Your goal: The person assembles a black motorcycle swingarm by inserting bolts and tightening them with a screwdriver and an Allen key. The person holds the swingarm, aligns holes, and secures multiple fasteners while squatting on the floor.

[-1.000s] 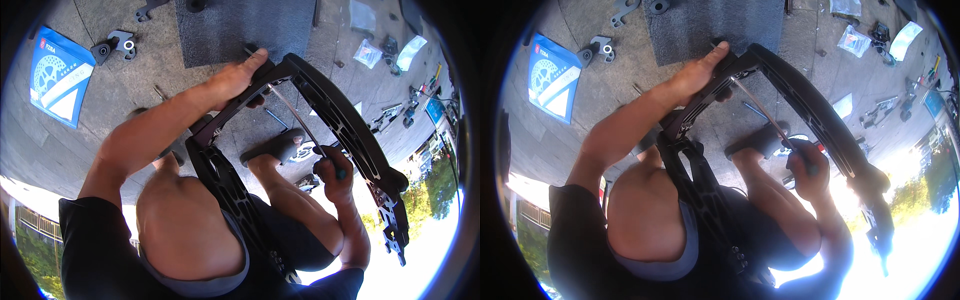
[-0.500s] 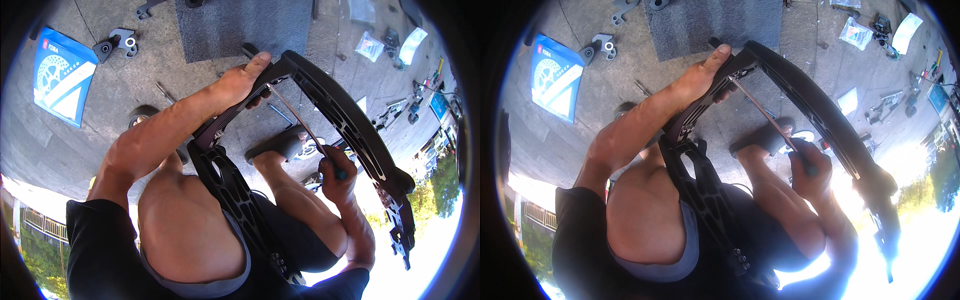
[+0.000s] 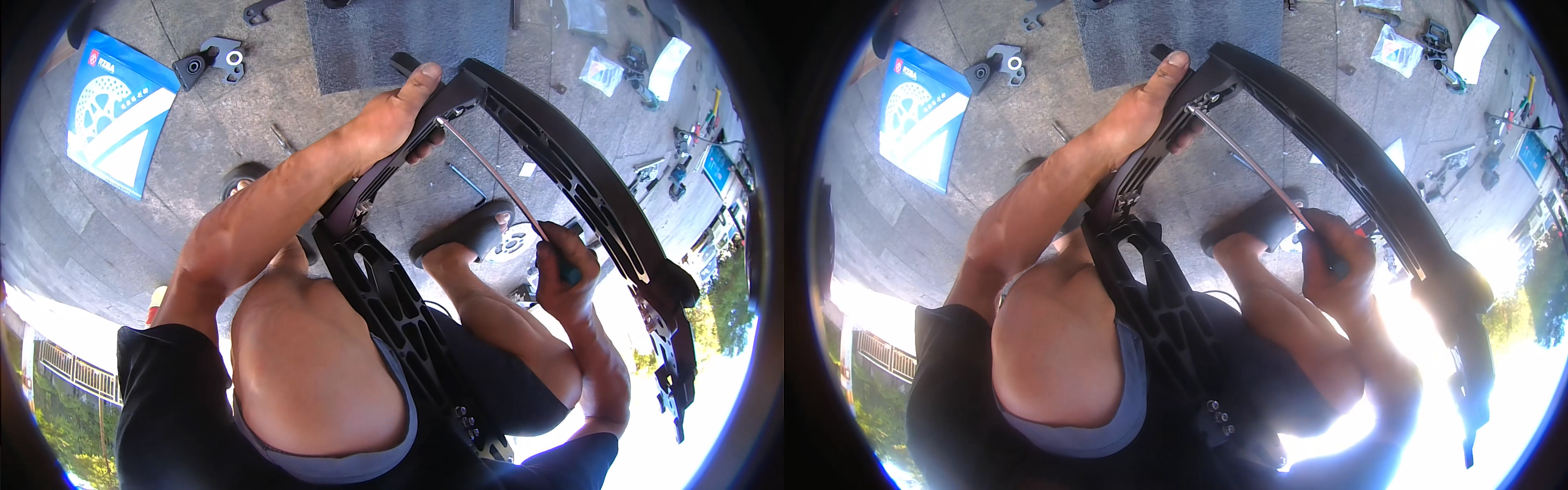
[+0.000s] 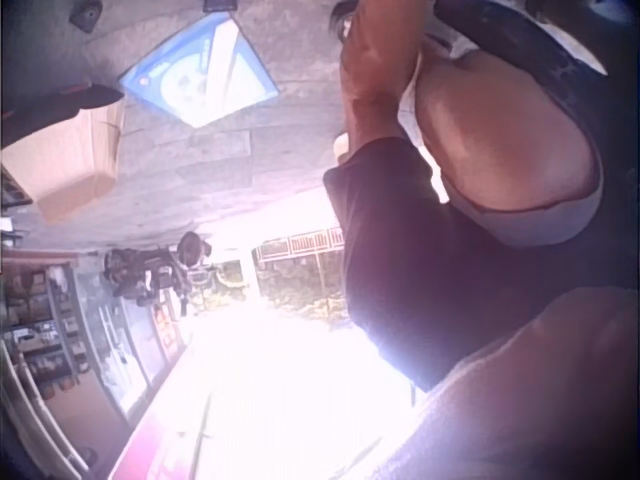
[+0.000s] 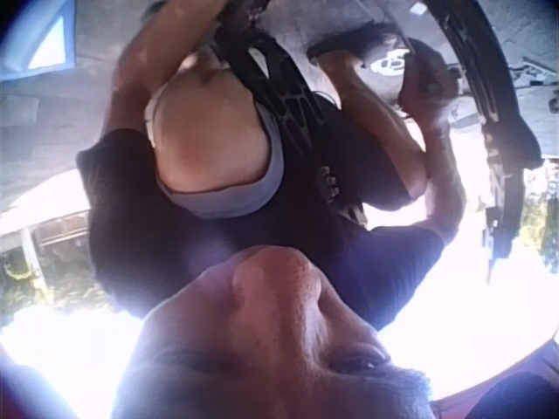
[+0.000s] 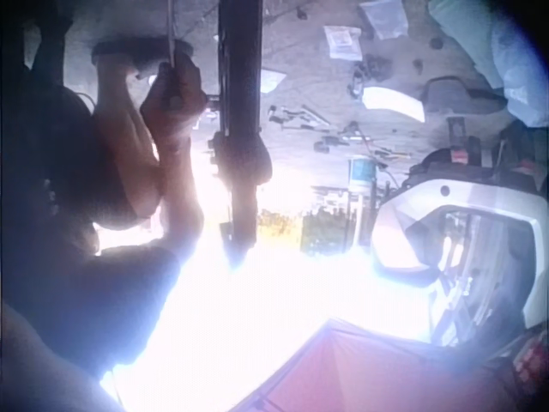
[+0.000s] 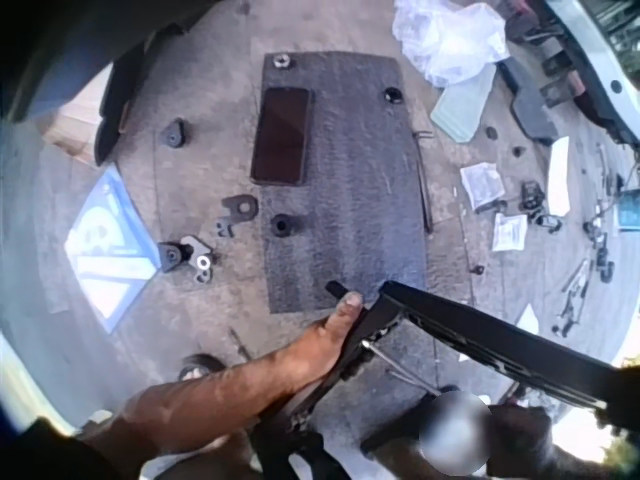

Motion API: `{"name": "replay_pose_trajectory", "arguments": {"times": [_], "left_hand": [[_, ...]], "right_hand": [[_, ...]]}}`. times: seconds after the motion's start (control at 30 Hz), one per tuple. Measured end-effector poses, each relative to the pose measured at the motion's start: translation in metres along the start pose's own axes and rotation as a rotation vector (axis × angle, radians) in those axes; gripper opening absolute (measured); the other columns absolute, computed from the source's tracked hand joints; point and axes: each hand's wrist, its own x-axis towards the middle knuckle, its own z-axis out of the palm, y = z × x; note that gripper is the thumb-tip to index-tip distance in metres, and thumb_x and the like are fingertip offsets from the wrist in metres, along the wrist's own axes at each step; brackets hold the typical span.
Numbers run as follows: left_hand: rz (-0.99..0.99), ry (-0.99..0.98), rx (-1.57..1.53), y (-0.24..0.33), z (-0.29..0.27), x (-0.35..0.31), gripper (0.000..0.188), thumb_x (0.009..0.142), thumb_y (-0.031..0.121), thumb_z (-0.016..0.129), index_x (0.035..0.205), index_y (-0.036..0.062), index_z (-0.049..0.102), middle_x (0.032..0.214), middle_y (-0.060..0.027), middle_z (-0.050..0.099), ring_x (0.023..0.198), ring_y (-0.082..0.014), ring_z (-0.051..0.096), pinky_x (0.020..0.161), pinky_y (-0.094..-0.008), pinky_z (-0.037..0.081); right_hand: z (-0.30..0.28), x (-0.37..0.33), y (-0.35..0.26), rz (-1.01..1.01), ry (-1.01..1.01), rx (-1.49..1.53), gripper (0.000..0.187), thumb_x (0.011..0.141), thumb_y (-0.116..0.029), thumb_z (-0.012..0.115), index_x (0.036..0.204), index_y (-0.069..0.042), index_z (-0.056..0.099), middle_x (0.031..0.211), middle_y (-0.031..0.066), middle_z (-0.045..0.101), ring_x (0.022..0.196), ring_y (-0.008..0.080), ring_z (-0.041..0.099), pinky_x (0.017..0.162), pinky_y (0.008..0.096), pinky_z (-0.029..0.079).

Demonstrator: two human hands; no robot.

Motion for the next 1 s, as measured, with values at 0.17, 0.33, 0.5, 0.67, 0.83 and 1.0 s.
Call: {"name": "replay_pose_trajectory", "arguments": {"times": [0.17,0.33,0.5,0.67,0.83,1.0], "left_hand": [[-0.065,0.065,0.007,-0.003,0.003,-0.009,0.076,0.088,0.073,0.041,0.090,-0.0004,0.059,0.069,-0.0074,0.059,0.054,-0.0127,0.055,0.046,-0.0283,0.046],[-0.070,0.030,0.035,-0.005,0.004,-0.012,0.074,0.089,0.072,0.042,0.092,-0.0008,0.059,0.069,-0.0064,0.057,0.054,-0.0120,0.054,0.046,-0.0279,0.045],[-0.015,0.053,0.022,0.003,0.011,-0.012,0.074,0.089,0.072,0.040,0.093,0.0002,0.059,0.069,-0.0062,0.057,0.054,-0.0115,0.054,0.046,-0.0275,0.045],[0.016,0.042,0.041,0.005,0.012,-0.019,0.076,0.089,0.073,0.038,0.096,0.0003,0.059,0.069,-0.0059,0.057,0.054,-0.0113,0.053,0.048,-0.0272,0.046],[0.106,0.044,0.042,-0.001,0.013,-0.021,0.077,0.090,0.073,0.038,0.099,-0.0006,0.058,0.068,-0.0061,0.057,0.054,-0.0117,0.053,0.048,-0.0277,0.046],[0.104,0.024,0.164,-0.002,0.013,-0.029,0.079,0.089,0.075,0.032,0.095,0.0020,0.060,0.067,-0.0068,0.060,0.054,-0.0121,0.055,0.052,-0.0268,0.046]], "right_hand": [[-0.004,0.001,0.002,0.389,-0.179,0.388,0.026,0.094,-0.019,0.058,0.109,0.001,0.065,0.075,0.0052,0.064,0.063,0.0093,0.058,0.058,0.0246,0.046],[0.007,-0.008,0.009,0.169,-0.093,0.231,0.036,0.097,-0.027,0.055,0.111,0.006,0.061,0.061,0.0008,0.053,0.054,0.0053,0.048,0.049,0.0222,0.038],[0.001,-0.012,0.010,-0.003,0.016,0.022,0.029,0.096,-0.019,0.056,0.112,0.005,0.061,0.069,0.0034,0.058,0.058,0.0068,0.053,0.053,0.0230,0.042],[0.003,-0.012,0.002,0.280,-0.025,0.330,0.043,0.100,-0.034,0.047,0.107,0.006,0.060,0.057,0.0008,0.047,0.050,0.0066,0.042,0.048,0.0240,0.034],[0.001,-0.015,-0.002,0.388,-0.087,0.482,0.055,0.101,-0.043,0.039,0.106,0.009,0.057,0.049,-0.0016,0.038,0.045,0.0070,0.033,0.047,0.0253,0.028],[-0.004,-0.016,0.003,0.370,-0.196,0.601,0.060,0.100,-0.047,0.040,0.111,0.010,0.054,0.049,-0.0017,0.036,0.045,0.0075,0.031,0.049,0.0251,0.031]]}}
